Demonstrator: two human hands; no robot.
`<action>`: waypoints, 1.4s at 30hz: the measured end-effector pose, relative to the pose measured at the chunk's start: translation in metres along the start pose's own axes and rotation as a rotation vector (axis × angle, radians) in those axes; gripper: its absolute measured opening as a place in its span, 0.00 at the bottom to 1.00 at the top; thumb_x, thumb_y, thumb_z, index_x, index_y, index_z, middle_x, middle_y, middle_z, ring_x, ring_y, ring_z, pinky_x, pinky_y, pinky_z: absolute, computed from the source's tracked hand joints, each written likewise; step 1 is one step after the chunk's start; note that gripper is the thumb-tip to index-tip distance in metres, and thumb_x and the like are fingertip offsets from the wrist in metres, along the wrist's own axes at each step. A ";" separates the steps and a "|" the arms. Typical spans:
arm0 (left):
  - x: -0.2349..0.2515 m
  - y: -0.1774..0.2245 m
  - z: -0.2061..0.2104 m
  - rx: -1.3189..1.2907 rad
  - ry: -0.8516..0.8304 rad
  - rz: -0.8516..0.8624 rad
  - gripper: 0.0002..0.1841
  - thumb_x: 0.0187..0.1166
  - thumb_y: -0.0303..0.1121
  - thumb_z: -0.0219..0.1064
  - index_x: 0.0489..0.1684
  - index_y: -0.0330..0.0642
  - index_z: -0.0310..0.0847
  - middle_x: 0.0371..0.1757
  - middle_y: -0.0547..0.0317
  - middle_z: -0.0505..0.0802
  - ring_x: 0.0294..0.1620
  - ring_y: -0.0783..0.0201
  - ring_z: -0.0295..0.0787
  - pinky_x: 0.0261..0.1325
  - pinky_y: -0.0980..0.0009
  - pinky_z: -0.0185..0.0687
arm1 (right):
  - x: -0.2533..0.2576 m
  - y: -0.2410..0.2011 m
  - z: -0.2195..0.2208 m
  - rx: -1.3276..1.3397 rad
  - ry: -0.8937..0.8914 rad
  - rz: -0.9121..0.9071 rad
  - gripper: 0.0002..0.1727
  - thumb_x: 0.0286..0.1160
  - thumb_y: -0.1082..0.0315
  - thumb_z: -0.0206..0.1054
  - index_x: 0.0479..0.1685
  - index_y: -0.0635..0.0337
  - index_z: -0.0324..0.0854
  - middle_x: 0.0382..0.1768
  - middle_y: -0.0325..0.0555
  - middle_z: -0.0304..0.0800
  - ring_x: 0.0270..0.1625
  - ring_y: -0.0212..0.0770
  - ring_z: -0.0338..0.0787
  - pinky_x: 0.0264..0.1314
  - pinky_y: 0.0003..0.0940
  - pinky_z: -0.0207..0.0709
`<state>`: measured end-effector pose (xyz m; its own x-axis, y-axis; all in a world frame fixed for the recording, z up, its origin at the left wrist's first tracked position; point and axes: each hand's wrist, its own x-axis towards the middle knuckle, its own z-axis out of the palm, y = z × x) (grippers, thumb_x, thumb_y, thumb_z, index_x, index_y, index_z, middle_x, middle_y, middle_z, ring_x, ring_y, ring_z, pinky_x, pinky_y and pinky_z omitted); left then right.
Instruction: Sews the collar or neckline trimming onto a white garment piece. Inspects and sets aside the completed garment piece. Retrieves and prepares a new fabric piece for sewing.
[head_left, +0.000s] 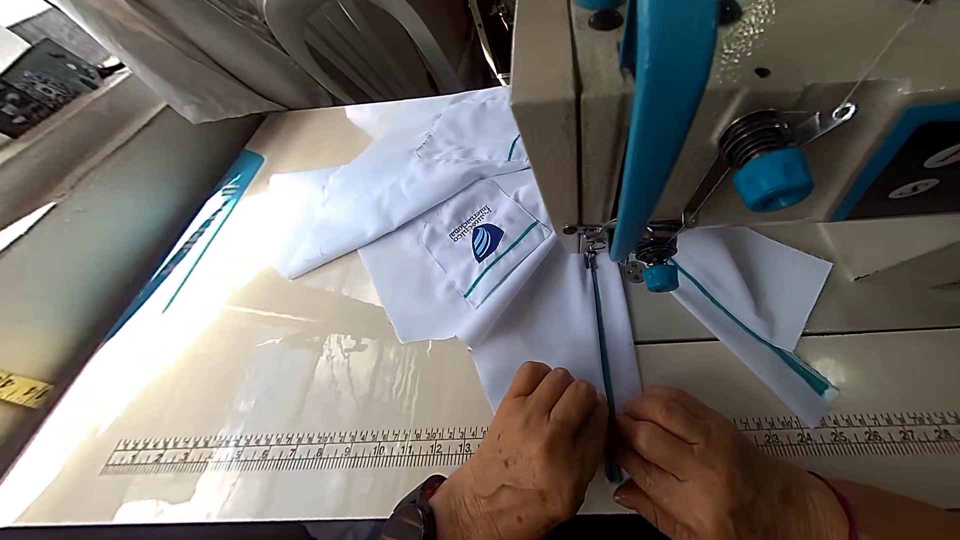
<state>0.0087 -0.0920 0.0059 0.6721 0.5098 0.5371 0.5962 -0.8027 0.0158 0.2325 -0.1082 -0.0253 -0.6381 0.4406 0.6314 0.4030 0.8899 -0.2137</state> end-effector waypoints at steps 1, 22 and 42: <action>0.000 0.000 0.000 -0.003 -0.009 0.003 0.12 0.82 0.29 0.58 0.35 0.44 0.90 0.29 0.61 0.85 0.33 0.61 0.78 0.43 0.67 0.69 | 0.000 0.000 0.000 -0.003 -0.001 0.000 0.20 0.87 0.54 0.57 0.45 0.56 0.92 0.40 0.42 0.90 0.53 0.43 0.85 0.70 0.32 0.72; -0.025 0.011 -0.004 -0.221 -0.061 -0.067 0.12 0.84 0.27 0.57 0.47 0.41 0.90 0.58 0.55 0.95 0.66 0.59 0.88 0.77 0.65 0.75 | 0.003 0.022 -0.017 0.159 -0.117 0.039 0.25 0.85 0.42 0.57 0.57 0.56 0.78 0.68 0.50 0.89 0.76 0.45 0.82 0.81 0.36 0.68; 0.008 -0.034 0.021 -0.039 -0.117 -0.022 0.24 0.88 0.40 0.49 0.68 0.35 0.84 0.72 0.48 0.89 0.76 0.53 0.84 0.79 0.60 0.75 | 0.013 0.013 -0.022 0.048 -0.279 -0.064 0.32 0.85 0.37 0.50 0.53 0.54 0.88 0.62 0.48 0.93 0.76 0.45 0.82 0.78 0.38 0.64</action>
<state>0.0031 -0.0541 -0.0082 0.7068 0.5581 0.4346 0.5956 -0.8010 0.0601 0.2438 -0.0932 -0.0033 -0.8197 0.3927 0.4171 0.3284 0.9187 -0.2196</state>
